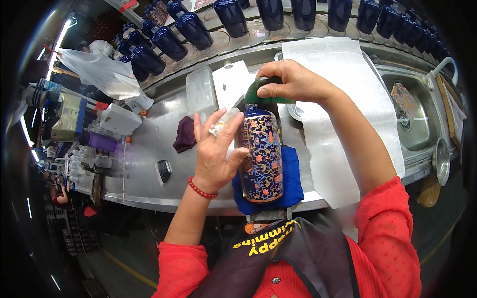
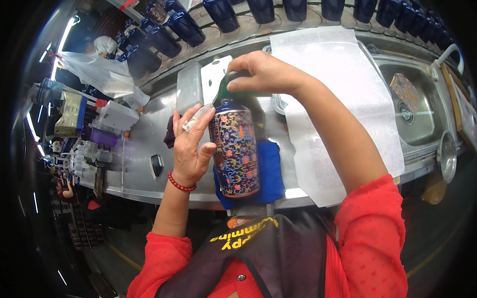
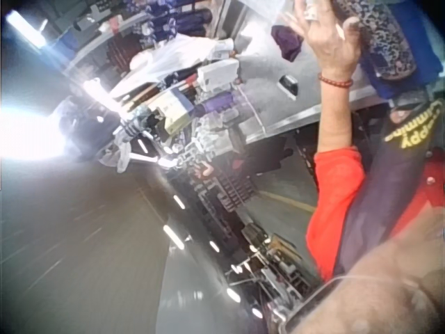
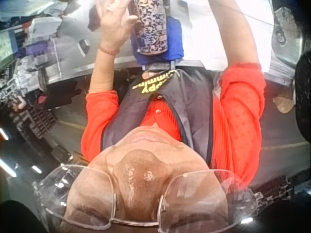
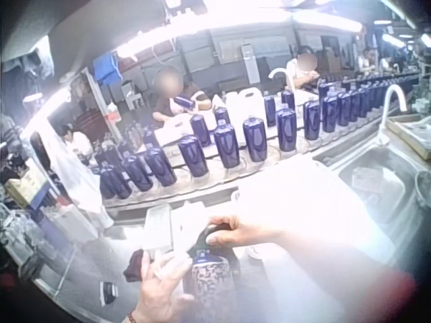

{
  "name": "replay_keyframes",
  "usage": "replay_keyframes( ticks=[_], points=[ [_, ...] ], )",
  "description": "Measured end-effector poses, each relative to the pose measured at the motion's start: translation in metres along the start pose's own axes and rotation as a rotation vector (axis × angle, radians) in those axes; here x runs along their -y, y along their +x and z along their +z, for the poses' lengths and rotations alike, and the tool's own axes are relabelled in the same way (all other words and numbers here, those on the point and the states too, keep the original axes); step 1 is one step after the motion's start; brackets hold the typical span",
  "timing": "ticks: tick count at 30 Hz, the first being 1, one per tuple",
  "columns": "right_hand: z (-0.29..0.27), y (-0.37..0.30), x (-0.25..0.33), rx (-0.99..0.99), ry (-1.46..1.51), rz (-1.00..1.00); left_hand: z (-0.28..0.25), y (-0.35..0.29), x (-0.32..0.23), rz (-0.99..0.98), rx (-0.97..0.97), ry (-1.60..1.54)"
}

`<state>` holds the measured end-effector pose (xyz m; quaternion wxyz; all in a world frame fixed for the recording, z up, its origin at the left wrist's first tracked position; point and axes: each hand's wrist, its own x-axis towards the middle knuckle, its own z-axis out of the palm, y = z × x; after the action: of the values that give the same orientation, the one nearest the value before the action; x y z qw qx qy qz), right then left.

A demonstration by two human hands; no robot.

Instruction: The person applies a decorative sticker to a blue cylindrical container, smoothing it with a green tool and adjusting placement by hand. The person rotates the container to align the sticker and continues smoothing the surface.

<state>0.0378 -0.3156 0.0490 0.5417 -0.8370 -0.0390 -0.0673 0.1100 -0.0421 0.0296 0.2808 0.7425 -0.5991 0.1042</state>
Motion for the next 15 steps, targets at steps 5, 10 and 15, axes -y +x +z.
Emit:
replay_keyframes(
  ticks=[5,10,15],
  points=[
    [0.005,-0.005,0.012,0.052,-0.034,-0.099,0.004,-0.005,0.0,-0.074,-0.071,-0.062],
    [0.007,0.001,0.026,0.051,-0.137,-0.106,0.013,-0.017,-0.002,-0.161,-0.136,-0.109],
    [0.016,0.006,0.039,-0.125,-0.31,-0.128,0.022,-0.045,-0.016,-0.198,-0.219,-0.148]
  ],
)
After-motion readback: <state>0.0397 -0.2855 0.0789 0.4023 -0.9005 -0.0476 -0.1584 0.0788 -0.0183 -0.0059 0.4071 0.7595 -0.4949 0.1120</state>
